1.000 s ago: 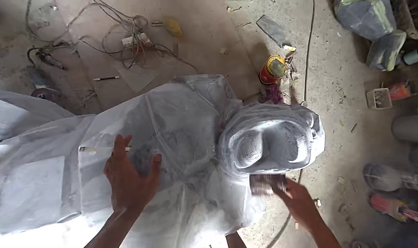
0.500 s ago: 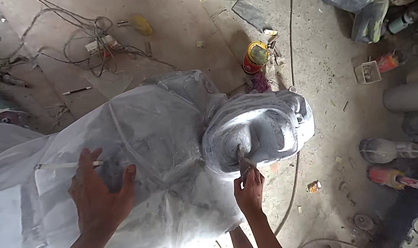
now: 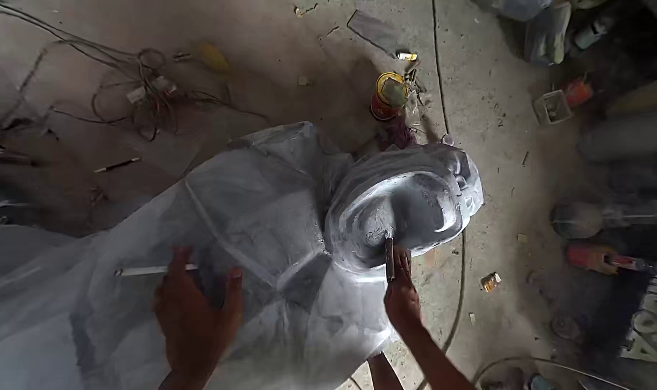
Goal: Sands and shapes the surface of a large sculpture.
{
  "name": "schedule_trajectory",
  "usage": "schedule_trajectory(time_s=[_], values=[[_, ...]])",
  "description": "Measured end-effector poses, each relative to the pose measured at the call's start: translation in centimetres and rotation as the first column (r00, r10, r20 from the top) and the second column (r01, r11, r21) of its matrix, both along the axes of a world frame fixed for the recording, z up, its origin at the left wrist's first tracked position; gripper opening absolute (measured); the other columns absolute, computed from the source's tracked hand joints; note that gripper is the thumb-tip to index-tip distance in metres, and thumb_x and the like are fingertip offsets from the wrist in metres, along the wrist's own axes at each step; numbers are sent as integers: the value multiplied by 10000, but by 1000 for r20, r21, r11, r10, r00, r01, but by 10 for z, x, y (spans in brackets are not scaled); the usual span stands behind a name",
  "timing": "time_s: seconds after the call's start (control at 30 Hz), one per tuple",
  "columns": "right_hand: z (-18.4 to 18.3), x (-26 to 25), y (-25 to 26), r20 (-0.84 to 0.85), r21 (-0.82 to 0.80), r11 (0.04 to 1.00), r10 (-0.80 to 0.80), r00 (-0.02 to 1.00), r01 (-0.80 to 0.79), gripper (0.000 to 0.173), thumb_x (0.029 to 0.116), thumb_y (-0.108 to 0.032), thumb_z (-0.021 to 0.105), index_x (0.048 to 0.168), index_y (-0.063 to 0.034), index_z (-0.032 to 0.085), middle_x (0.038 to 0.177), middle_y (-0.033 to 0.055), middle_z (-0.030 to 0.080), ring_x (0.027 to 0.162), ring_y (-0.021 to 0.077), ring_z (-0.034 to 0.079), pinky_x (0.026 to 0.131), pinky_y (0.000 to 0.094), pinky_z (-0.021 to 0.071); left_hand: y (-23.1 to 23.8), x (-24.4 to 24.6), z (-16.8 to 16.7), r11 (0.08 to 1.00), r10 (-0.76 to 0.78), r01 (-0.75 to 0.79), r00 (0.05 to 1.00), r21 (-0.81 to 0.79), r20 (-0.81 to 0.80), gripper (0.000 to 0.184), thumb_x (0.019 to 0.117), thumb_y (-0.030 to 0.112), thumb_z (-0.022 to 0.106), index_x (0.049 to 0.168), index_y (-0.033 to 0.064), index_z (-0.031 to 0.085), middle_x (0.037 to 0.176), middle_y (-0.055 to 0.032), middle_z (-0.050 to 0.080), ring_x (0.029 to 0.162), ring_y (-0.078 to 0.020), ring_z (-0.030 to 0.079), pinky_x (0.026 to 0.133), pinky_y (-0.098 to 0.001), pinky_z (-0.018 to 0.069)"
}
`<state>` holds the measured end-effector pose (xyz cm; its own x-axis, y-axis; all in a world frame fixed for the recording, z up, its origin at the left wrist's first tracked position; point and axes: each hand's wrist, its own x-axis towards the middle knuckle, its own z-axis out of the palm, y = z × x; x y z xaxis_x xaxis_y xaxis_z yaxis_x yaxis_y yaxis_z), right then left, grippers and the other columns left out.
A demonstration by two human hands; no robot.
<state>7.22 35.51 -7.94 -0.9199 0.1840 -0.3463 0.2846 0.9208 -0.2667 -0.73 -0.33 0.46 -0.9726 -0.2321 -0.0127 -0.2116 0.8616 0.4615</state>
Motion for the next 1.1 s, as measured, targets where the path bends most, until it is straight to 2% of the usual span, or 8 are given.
schedule_trajectory(time_s=[0.07,0.17,0.33,0.5,0.7,0.87,1.0,1.1], values=[[18,-16,50,56,120,953,274,960,-279,642,930,34,541,1546,-140,490,1625,22,434,1524,228,364,1232,522,328,0,-2,0,1000,-14,13,1000,-10,-10,927,946,644,507,1606,41,263,1573,-236,422,1405,-481,426,1164,-631,307],[31,-36,103,63,325,877,353,933,-354,747,904,61,603,1577,-226,451,1664,-65,361,1558,179,284,1240,640,218,0,-1,0,1000,-11,11,1000,-10,-1,919,943,637,503,1606,47,266,1565,-232,432,1394,-478,435,1159,-624,319],[12,-20,10,45,125,992,-19,999,13,642,901,20,533,1516,-164,533,1618,9,441,1468,223,454,1047,489,541,-1,-2,-2,1000,-6,6,1000,-16,2,913,936,650,495,1611,76,272,1574,-196,437,1394,-439,454,1162,-605,325],[54,-41,125,167,301,842,416,894,-448,777,852,64,661,1549,-239,497,1640,-112,394,1538,162,326,1221,601,282,0,-2,-3,1000,-14,14,1000,-23,-6,912,934,639,495,1609,68,272,1559,-201,452,1382,-433,469,1152,-607,337],[14,-7,-1,-43,-1,1000,12,999,-12,513,1043,-291,467,1530,-137,513,1621,33,437,1533,239,346,1202,468,404,1,-2,-5,1000,-4,4,1000,-27,-12,915,926,652,510,1617,98,277,1564,-176,458,1391,-417,468,1164,-594,325],[18,-11,29,-10,189,970,155,988,-150,497,1074,-368,397,1549,-254,493,1610,-60,453,1531,208,352,1224,662,245,0,-1,-5,999,5,-5,1000,-38,-4,920,922,663,505,1614,99,283,1554,-172,470,1379,-416,477,1157,-597,331],[16,3,-34,-51,25,998,-60,997,61,567,1069,-442,391,1552,-158,486,1617,25,443,1536,223,339,1259,540,269,1,-1,-6,999,15,-15,1000,-47,10,913,922,673,494,1614,113,291,1553,-179,468,1381,-419,475,1159,-604,327],[16,4,-9,-93,178,980,108,990,-90,478,1058,-336,425,1513,-254,544,1580,-47,495,1512,215,387,1208,719,221,1,-1,-4,999,-4,4,1000,-46,7,906,925,662,499,1612,108,293,1541,-190,476,1376,-422,477,1155,-607,332]])
